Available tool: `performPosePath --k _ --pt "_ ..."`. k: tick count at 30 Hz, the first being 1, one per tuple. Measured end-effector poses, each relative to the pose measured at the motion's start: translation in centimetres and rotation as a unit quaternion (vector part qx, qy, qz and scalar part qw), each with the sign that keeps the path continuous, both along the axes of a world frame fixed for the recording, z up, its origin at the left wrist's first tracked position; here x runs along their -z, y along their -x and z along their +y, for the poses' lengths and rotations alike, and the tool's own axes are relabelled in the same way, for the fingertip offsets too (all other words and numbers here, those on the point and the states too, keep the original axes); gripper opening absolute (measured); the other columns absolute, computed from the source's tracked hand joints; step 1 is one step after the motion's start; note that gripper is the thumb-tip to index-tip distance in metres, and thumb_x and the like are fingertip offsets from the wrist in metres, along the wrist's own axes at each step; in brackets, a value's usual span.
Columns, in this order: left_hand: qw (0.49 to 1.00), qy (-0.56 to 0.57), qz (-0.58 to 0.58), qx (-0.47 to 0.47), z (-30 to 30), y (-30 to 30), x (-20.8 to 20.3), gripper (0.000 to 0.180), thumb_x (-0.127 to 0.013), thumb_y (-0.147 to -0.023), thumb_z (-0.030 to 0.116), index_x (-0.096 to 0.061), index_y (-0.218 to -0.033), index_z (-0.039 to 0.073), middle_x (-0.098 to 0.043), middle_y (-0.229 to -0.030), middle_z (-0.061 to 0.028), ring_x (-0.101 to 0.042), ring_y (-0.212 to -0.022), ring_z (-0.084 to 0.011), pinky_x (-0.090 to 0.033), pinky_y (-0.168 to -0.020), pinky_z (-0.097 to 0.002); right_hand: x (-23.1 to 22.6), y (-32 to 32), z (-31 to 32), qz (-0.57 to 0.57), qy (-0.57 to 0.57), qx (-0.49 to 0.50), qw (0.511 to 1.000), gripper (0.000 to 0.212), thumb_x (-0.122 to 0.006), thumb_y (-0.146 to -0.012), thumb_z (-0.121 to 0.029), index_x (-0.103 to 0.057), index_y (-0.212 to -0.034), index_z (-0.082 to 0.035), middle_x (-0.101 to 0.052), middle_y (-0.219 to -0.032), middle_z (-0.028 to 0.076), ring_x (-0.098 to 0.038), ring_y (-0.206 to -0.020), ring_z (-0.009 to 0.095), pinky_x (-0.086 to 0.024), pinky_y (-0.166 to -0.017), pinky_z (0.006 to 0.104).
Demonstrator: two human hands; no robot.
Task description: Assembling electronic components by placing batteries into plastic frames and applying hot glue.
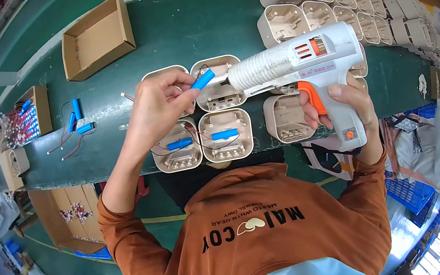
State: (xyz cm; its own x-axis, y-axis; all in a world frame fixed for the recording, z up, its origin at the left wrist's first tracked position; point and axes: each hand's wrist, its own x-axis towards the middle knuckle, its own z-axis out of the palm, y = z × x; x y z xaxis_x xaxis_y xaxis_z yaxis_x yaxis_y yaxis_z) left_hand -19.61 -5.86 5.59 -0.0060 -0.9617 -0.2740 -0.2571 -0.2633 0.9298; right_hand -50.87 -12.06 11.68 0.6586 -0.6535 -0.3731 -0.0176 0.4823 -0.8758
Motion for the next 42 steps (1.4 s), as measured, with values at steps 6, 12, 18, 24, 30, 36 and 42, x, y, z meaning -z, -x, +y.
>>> performPosePath --k 6,12,18,24,30,36,42 --pt "0.990 0.021 -0.137 0.019 -0.2 1.6 -0.6 0.016 -0.071 -0.081 0.001 -0.068 -0.096 -0.003 -0.063 -0.070 -0.0012 -0.056 -0.059 -0.0036 -0.046 -0.053 -0.0225 0.9 -0.2 0.4 -0.049 0.008 -0.018 0.999 0.042 -0.057 -0.086 -0.023 -0.056 -0.110 0.011 -0.064 -0.083 0.018 -0.066 -0.073 0.023 -0.047 -0.047 0.0241" --pt "0.913 0.243 -0.323 0.057 -1.0 2.2 0.6 0.015 -0.073 -0.074 0.006 -0.073 -0.088 0.003 -0.067 -0.073 -0.0141 -0.064 -0.061 -0.0252 -0.050 -0.060 -0.0363 0.7 1.7 0.9 -0.030 0.018 0.017 0.999 0.043 -0.058 -0.084 -0.026 -0.057 -0.108 0.010 -0.064 -0.082 0.018 -0.067 -0.074 0.023 -0.046 -0.047 0.0235" --pt "0.842 0.169 -0.482 0.175 -2.3 4.6 0.9 0.007 -0.068 -0.073 0.007 -0.071 -0.078 0.003 -0.067 -0.073 -0.0179 -0.066 -0.069 -0.0356 -0.053 -0.064 -0.0443 0.8 3.3 1.9 -0.005 0.042 0.091 0.995 0.054 -0.057 -0.079 -0.035 -0.056 -0.106 0.012 -0.062 -0.080 0.017 -0.065 -0.068 0.024 -0.042 -0.041 0.0215" --pt "0.793 0.175 -0.535 0.231 -3.6 6.3 1.8 0.004 -0.063 -0.067 -0.002 -0.066 -0.070 -0.001 -0.066 -0.072 -0.0212 -0.067 -0.071 -0.0373 -0.052 -0.060 -0.0461 1.2 4.6 2.0 -0.029 0.030 0.096 0.994 0.050 -0.057 -0.080 -0.032 -0.058 -0.107 0.010 -0.064 -0.083 0.018 -0.067 -0.073 0.023 -0.043 -0.045 0.0221" --pt "0.769 0.176 -0.553 0.269 -4.2 6.8 1.5 0.008 -0.066 -0.066 0.000 -0.068 -0.073 0.001 -0.069 -0.079 -0.0172 -0.070 -0.072 -0.0322 -0.055 -0.059 -0.0402 1.0 4.3 2.3 -0.027 0.050 0.114 0.992 0.052 -0.056 -0.080 -0.033 -0.057 -0.107 0.011 -0.064 -0.083 0.018 -0.066 -0.073 0.022 -0.043 -0.044 0.0222" --pt "0.811 0.232 -0.490 0.218 -2.3 5.0 1.5 0.006 -0.063 -0.068 -0.001 -0.062 -0.073 0.000 -0.064 -0.078 -0.0172 -0.067 -0.075 -0.0338 -0.051 -0.063 -0.0446 0.3 3.6 1.7 -0.012 0.061 0.070 0.996 0.052 -0.055 -0.081 -0.034 -0.057 -0.106 0.011 -0.063 -0.081 0.018 -0.066 -0.071 0.022 -0.044 -0.045 0.0230" --pt "0.827 0.327 -0.435 0.143 0.2 3.4 -0.3 0.006 -0.065 -0.073 0.005 -0.059 -0.073 0.003 -0.060 -0.085 -0.0082 -0.058 -0.089 -0.0270 -0.041 -0.090 -0.0425 -0.2 1.2 -0.1 0.015 0.082 0.021 0.996 0.051 -0.055 -0.082 -0.035 -0.057 -0.105 0.011 -0.062 -0.079 0.017 -0.065 -0.069 0.023 -0.043 -0.043 0.0225"
